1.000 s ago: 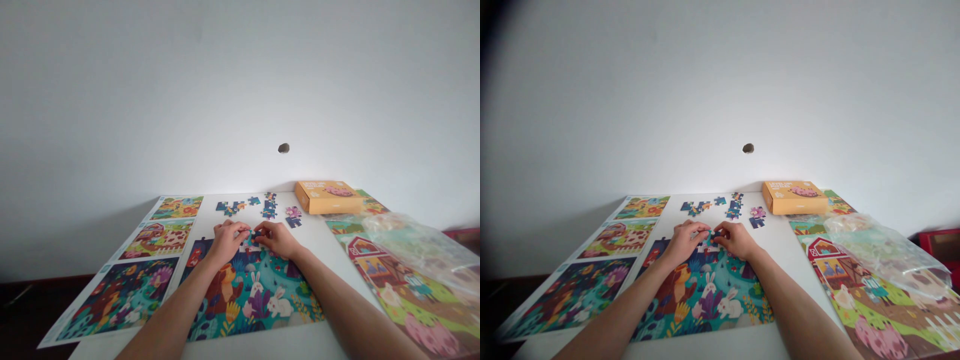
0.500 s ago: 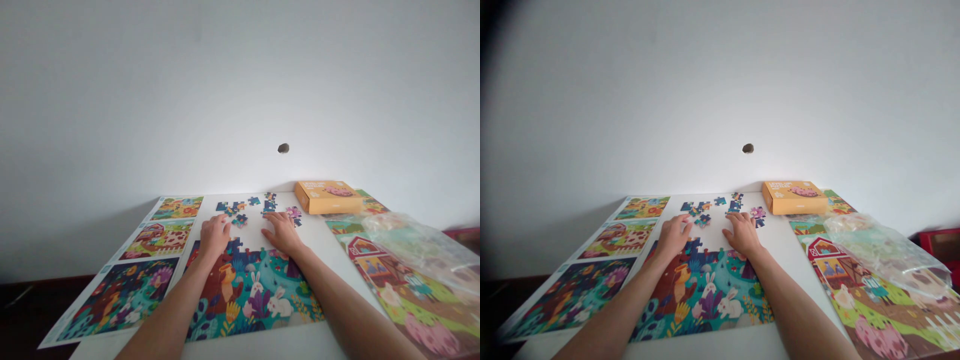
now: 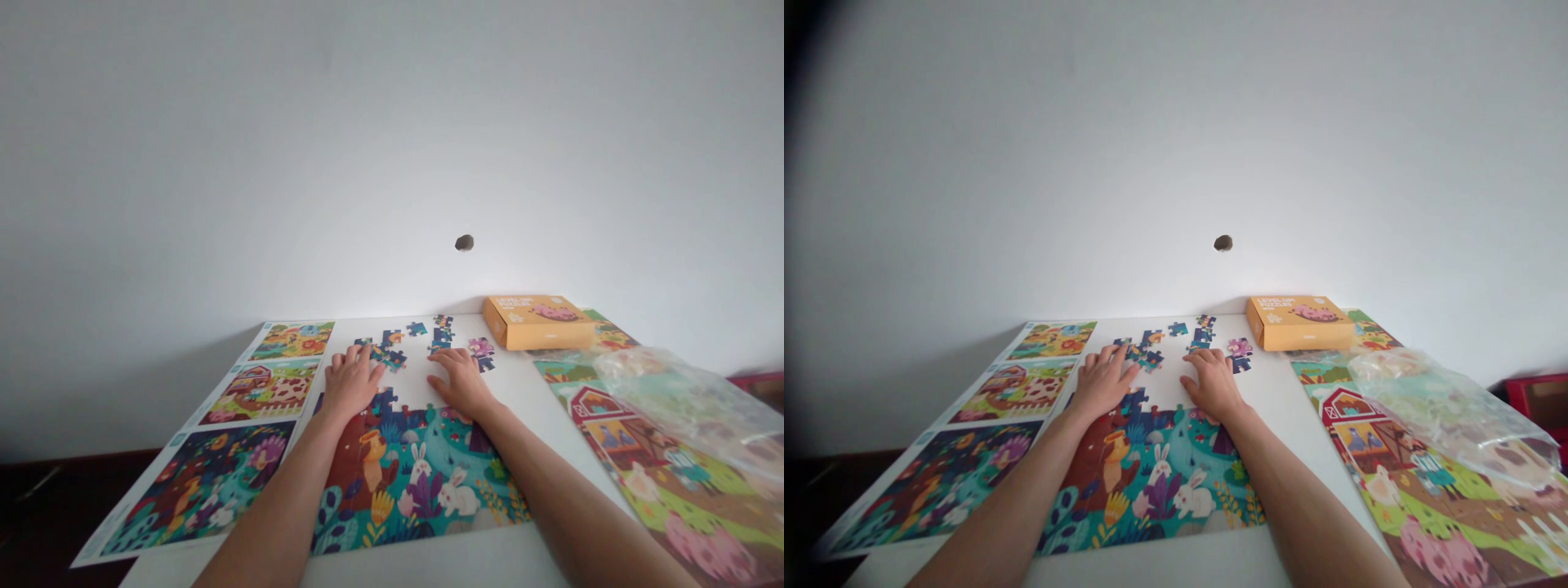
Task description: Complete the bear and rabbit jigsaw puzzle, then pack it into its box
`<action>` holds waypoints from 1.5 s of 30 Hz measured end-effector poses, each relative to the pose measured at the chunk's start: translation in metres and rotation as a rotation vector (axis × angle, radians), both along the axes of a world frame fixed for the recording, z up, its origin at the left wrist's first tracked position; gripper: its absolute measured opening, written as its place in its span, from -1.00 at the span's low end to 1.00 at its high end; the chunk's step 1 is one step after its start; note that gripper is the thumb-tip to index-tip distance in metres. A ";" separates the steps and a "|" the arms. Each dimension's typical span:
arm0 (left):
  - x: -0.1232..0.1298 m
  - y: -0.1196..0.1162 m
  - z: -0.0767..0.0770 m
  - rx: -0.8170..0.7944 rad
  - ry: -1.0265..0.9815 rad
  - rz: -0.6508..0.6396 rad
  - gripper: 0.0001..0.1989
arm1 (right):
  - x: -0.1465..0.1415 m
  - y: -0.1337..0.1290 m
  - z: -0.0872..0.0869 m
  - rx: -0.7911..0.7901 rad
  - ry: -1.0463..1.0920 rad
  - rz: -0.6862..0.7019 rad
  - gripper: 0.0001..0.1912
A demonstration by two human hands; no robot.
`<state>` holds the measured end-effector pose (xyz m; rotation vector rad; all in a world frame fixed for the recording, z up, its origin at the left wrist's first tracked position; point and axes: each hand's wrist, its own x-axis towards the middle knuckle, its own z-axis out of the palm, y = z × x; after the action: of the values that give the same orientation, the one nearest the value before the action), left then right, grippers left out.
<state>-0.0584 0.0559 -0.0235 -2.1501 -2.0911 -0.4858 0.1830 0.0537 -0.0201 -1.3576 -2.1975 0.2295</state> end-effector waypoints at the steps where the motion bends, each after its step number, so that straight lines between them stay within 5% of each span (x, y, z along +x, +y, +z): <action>1: 0.000 0.000 0.001 0.003 0.000 0.012 -0.50 | 0.000 0.000 0.000 0.009 0.016 -0.012 -0.66; 10: -0.009 0.001 0.000 0.079 -0.122 0.081 -0.80 | 0.021 0.010 0.013 0.242 0.289 -0.357 -0.79; 16: -0.015 0.006 -0.005 0.148 -0.135 0.055 -0.75 | 0.032 0.012 0.016 0.311 0.383 -0.457 -0.76; 23: -0.012 0.004 0.005 0.340 -0.422 -0.030 -0.77 | 0.016 0.008 0.014 0.167 0.477 -0.259 -0.72; 26: 0.005 -0.006 0.014 0.385 -0.637 -0.303 -0.81 | 0.006 0.003 0.014 -0.136 0.612 -0.041 -0.66; 29: 0.025 -0.018 0.020 0.229 -0.781 -0.588 -0.80 | -0.005 -0.003 0.014 -0.459 0.763 0.211 -0.54; 33: 0.037 -0.028 0.022 0.069 -0.746 -0.721 -0.79 | -0.012 -0.010 0.016 -0.691 0.852 0.399 -0.43; 40: 0.031 -0.026 0.021 -0.002 -0.743 -0.673 -0.79 | -0.004 -0.008 0.018 -0.767 0.758 0.460 -0.56; 45: 0.028 -0.024 0.017 -0.009 -0.686 -0.719 -0.77 | 0.017 0.008 0.016 -0.609 0.612 0.370 -0.61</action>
<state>-0.0305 0.0317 -0.0067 -3.0083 -1.4108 -1.4465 0.2000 0.0612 -0.0044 -0.9422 -1.8735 1.3472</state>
